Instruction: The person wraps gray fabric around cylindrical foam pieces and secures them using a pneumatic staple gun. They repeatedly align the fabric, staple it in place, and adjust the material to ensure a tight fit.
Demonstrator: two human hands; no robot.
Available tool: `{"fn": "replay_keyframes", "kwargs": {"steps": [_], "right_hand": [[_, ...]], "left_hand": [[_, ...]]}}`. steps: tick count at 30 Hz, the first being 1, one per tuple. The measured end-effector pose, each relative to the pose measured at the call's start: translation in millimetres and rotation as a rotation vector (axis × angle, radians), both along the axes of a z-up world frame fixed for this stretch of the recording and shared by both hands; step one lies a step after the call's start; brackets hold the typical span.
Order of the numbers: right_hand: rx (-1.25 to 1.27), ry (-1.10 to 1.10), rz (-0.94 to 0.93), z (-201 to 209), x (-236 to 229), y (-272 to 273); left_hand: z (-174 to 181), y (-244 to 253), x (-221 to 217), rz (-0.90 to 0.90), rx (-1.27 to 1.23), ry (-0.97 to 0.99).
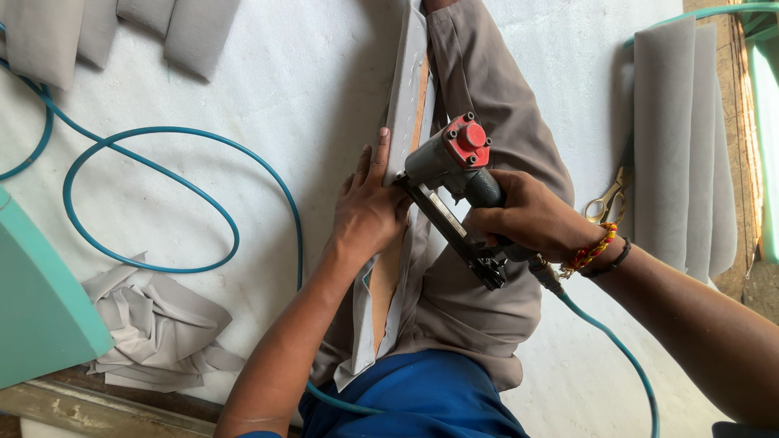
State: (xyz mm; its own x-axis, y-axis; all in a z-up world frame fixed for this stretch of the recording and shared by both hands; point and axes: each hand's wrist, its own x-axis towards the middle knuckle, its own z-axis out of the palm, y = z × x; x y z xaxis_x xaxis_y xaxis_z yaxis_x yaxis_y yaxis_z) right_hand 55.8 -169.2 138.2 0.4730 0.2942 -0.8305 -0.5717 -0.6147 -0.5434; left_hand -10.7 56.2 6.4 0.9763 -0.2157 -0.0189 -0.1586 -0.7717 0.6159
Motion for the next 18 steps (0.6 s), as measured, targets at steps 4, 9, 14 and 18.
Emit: {"fn": "replay_keyframes", "kwargs": {"steps": [4, 9, 14, 18], "right_hand": [[0.000, 0.013, 0.002, 0, 2, -1], [0.007, -0.008, 0.022, -2, -2, -4], [0.069, -0.134, -0.205, 31, -21, -43], [-0.152, -0.389, -0.348, 61, -73, -114]], "left_hand": [[-1, -1, 2, 0.003, -0.006, 0.018], [0, -1, 0, -0.006, 0.027, 0.015], [-3, -1, -1, -0.025, -0.049, -0.018], [-20, 5, -7, -0.057, -0.379, 0.042]]}}
